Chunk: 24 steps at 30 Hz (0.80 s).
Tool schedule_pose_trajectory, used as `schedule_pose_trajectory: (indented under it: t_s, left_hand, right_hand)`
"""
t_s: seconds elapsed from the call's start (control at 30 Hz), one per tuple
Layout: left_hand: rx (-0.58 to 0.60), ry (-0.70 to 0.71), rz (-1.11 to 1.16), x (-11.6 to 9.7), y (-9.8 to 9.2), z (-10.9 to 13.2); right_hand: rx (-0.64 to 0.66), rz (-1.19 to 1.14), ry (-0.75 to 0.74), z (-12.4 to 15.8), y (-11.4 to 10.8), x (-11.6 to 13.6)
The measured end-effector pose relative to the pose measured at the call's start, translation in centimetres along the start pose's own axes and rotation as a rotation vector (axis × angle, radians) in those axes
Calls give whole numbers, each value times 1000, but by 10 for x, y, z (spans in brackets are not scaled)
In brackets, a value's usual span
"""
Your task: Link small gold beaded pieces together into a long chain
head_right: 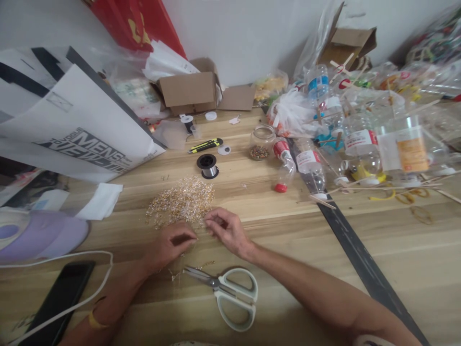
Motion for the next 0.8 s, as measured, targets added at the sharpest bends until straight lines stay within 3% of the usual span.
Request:
schedule_pose_trajectory:
  t_s: [0.43, 0.57, 0.8]
  left_hand:
    - [39, 30, -27, 3, 4, 1]
    - [-43, 50, -21, 0, -2, 2]
    - [-231, -70, -4, 8, -15, 8]
  right_hand:
    - [20, 130, 10, -1, 0, 5]
    - [29, 138, 15, -1, 1, 4]
    - [49, 167, 10, -2, 2, 4]
Point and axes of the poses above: each hand's wrist, its own z-axis away from the middle knuckle, its own y-axis out of the palm, x = y × z, the point moved 6 cm from there along -z, towards the middle knuckle, and after that the axes turned 12 degrees about x, right-handed, at the moved point
